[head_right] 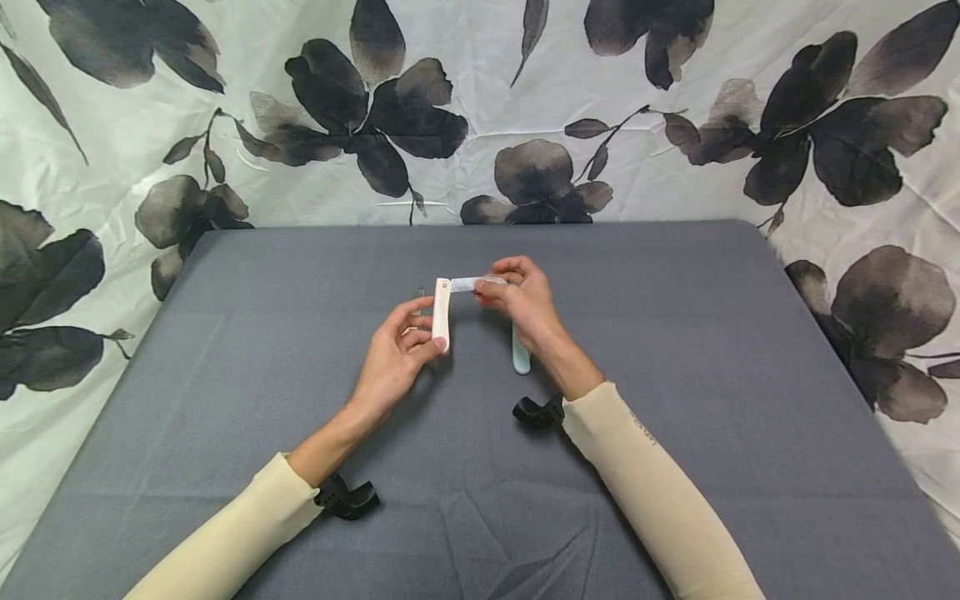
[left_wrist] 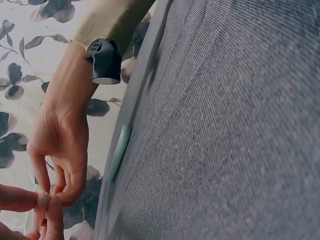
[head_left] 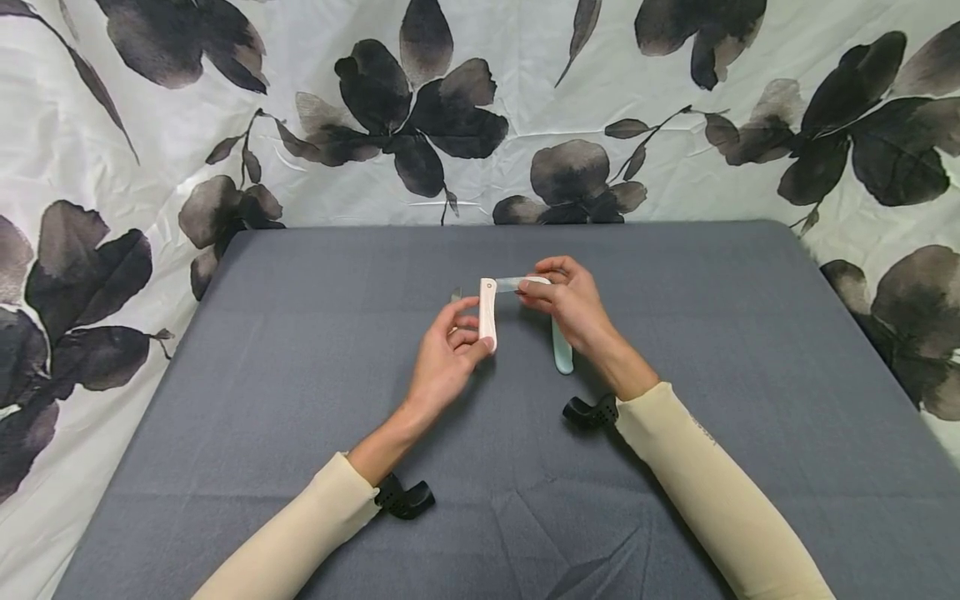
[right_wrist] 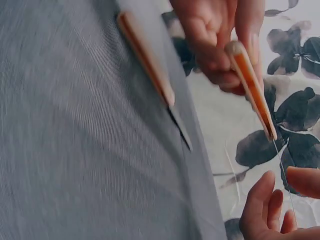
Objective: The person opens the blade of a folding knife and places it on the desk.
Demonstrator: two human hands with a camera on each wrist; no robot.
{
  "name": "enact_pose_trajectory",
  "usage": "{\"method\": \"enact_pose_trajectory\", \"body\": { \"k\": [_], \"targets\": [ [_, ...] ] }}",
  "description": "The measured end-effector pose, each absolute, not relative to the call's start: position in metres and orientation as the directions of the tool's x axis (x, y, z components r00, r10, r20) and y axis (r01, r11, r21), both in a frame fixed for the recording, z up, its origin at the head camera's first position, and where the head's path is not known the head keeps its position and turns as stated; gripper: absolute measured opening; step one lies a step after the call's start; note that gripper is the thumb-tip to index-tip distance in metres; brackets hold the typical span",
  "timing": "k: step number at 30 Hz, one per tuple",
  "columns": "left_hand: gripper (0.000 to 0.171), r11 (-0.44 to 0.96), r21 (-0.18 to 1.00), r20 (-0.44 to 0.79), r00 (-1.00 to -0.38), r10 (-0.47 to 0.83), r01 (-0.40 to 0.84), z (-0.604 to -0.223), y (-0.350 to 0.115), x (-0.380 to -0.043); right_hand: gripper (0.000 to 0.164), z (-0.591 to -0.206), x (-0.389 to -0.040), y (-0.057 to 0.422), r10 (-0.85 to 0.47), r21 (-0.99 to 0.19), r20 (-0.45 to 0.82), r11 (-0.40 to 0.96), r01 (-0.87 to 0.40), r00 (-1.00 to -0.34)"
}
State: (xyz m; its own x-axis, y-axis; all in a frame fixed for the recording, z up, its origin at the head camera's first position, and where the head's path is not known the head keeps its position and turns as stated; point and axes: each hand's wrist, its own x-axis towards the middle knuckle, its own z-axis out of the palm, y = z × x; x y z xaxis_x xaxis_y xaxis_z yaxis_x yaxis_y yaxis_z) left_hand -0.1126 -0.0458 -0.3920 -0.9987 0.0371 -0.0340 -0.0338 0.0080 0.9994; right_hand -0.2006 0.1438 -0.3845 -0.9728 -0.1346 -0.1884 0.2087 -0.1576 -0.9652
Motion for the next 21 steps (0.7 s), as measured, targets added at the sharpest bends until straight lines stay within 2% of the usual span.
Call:
{"method": "enact_pose_trajectory", "body": {
  "k": [5,9,16,21],
  "targets": [
    [0.062,-0.02,0.999,-0.026,-0.999,0.021,-0.026,-0.391,-0.044,-0.113,0.027,-0.383,-0.2,0.139,-0.15,-0.866,-0.286,-0.383,0.322,-0.947],
    [0.061,-0.033,0.999,-0.015,-1.0,0.014,-0.016,-0.39,-0.043,-0.113,0.026,-0.383,-0.199,0.135,-0.152,-0.775,-0.332,-0.52,0.361,-0.931],
    [0.062,-0.042,0.999,-0.011,-1.0,0.006,-0.011,-0.391,-0.041,-0.114,0.016,-0.386,-0.196,0.129,-0.122,-0.74,-0.35,-0.572,0.354,-0.929],
    [0.061,-0.038,0.999,-0.009,-1.0,0.01,-0.009,-0.393,-0.04,-0.114,0.023,-0.388,-0.195,0.125,-0.081,-0.728,-0.357,-0.6,0.332,-0.93]
  ]
}}
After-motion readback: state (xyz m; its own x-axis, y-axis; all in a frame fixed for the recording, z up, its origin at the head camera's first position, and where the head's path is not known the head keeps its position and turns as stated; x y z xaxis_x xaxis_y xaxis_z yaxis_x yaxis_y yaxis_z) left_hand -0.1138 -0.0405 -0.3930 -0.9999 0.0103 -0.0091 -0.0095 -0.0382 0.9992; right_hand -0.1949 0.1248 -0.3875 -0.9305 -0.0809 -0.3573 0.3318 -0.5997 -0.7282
